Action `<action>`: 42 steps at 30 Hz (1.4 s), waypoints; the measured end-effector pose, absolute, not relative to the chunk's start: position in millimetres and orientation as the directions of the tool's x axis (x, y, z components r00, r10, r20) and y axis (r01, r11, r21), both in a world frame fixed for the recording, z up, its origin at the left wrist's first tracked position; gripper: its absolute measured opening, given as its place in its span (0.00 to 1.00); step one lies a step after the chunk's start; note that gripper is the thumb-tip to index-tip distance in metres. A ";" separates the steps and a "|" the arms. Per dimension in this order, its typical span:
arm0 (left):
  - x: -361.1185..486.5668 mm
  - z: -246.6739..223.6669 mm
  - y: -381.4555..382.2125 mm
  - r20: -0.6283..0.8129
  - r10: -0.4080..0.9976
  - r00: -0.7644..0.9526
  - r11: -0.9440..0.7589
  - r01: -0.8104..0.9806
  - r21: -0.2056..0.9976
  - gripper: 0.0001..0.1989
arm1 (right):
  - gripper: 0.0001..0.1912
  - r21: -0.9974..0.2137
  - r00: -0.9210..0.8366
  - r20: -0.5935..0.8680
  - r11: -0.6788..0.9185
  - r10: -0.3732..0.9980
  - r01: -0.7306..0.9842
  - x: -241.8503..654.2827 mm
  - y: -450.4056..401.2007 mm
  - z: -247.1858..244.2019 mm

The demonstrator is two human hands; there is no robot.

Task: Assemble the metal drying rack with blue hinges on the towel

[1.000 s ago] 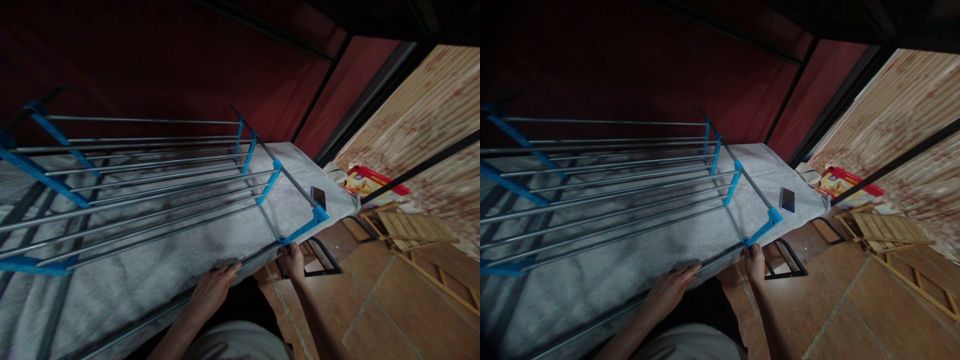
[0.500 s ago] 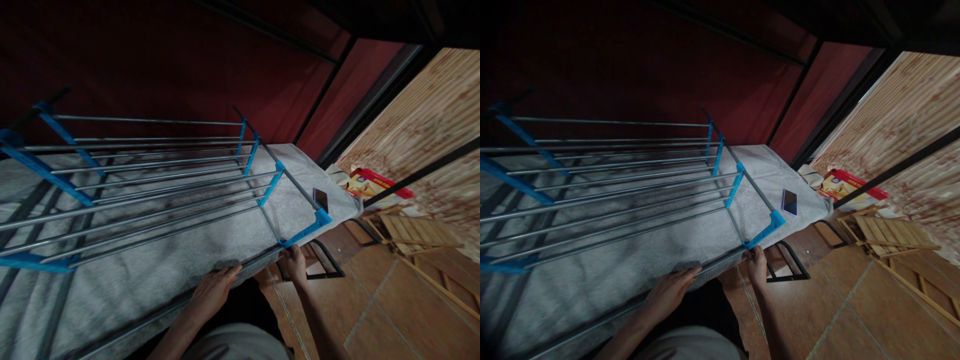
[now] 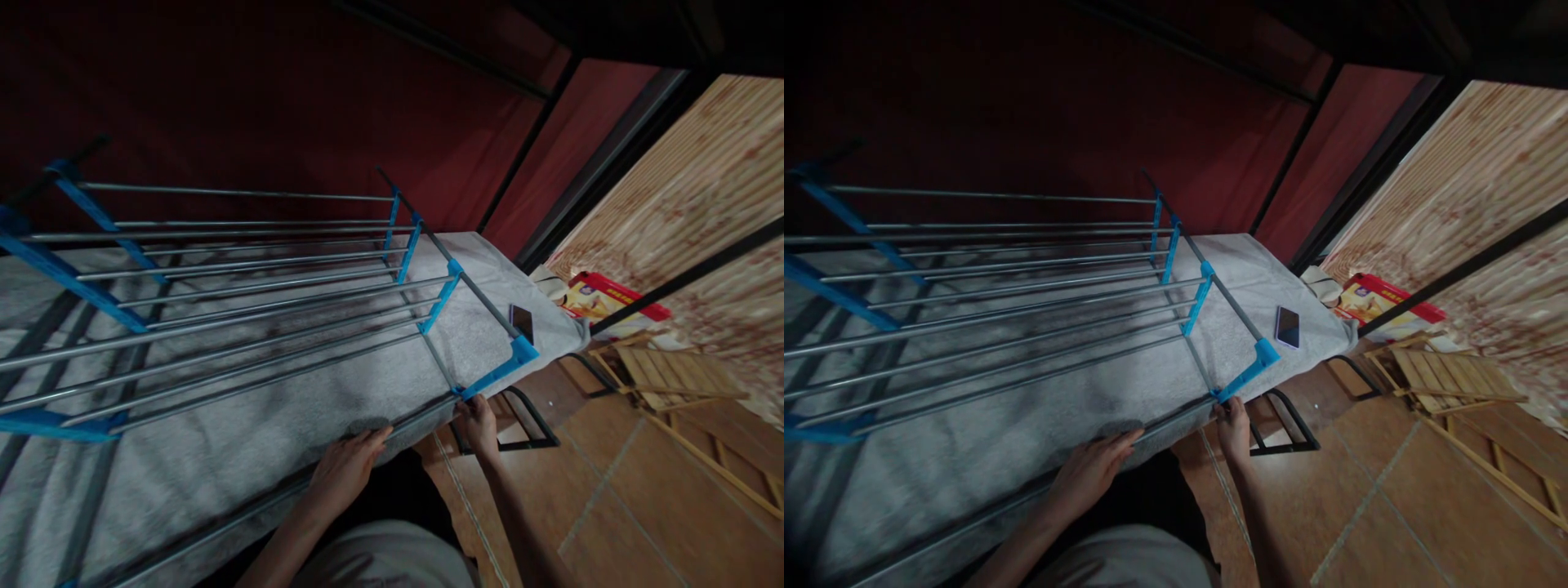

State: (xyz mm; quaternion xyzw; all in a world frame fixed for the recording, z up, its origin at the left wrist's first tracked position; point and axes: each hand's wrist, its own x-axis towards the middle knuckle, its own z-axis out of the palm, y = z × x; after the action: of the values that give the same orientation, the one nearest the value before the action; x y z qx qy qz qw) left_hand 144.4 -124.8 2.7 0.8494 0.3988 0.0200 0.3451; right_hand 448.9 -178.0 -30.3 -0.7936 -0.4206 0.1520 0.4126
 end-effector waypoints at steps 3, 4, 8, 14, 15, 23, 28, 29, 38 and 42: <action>144.7 1.1 -125.1 -0.237 0.697 0.677 -0.439 0.664 0.605 0.24 | 0.08 -0.780 0.607 0.108 -0.312 0.787 0.543 449.0 -177.9 -31.7; 144.8 0.3 -125.4 -0.235 0.703 0.671 -0.438 0.669 0.601 0.24 | 0.08 -0.776 0.610 0.108 -0.317 0.785 0.545 448.9 -177.9 -32.1; 145.2 -2.9 -126.4 -0.230 0.702 0.674 -0.443 0.667 0.599 0.24 | 0.09 -0.752 0.610 0.107 -0.337 0.785 0.567 448.8 -178.0 -31.8; 147.6 0.6 -125.9 -0.265 0.696 0.667 -0.454 0.695 0.558 0.24 | 0.10 -0.722 0.592 0.122 -0.338 0.796 0.604 448.7 -178.2 -29.6; 148.2 2.1 -125.8 -0.278 0.693 0.665 -0.453 0.702 0.550 0.25 | 0.10 -0.719 0.592 0.127 -0.337 0.796 0.608 448.5 -178.2 -29.8; 149.1 10.0 -124.7 -0.295 0.672 0.679 -0.448 0.690 0.568 0.25 | 0.12 -0.690 0.563 0.126 -0.336 0.816 0.641 449.2 -179.1 -35.1; 150.6 11.5 -123.6 -0.305 0.669 0.677 -0.430 0.688 0.584 0.25 | 0.13 -0.673 0.554 0.157 -0.322 0.818 0.666 448.6 -180.4 -37.0; 150.8 11.2 -123.5 -0.309 0.670 0.675 -0.424 0.689 0.587 0.25 | 0.14 -0.669 0.554 0.169 -0.318 0.815 0.672 448.2 -180.6 -37.4; 149.7 5.9 -125.9 -0.256 0.693 0.674 -0.422 0.668 0.613 0.24 | 0.14 -0.662 0.550 0.189 -0.308 0.813 0.683 446.6 -180.7 -38.3; 150.4 3.9 -127.7 -0.201 0.714 0.671 -0.444 0.656 0.611 0.23 | 0.13 -0.714 0.555 0.159 -0.293 0.817 0.636 447.7 -181.6 -35.4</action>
State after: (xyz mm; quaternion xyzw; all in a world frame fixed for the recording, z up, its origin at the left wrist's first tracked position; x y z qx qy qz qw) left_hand 150.4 -127.7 3.9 0.8486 0.4035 0.0428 0.3394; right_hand 447.7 -181.6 -35.4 -0.7953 -0.4566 0.1187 0.3807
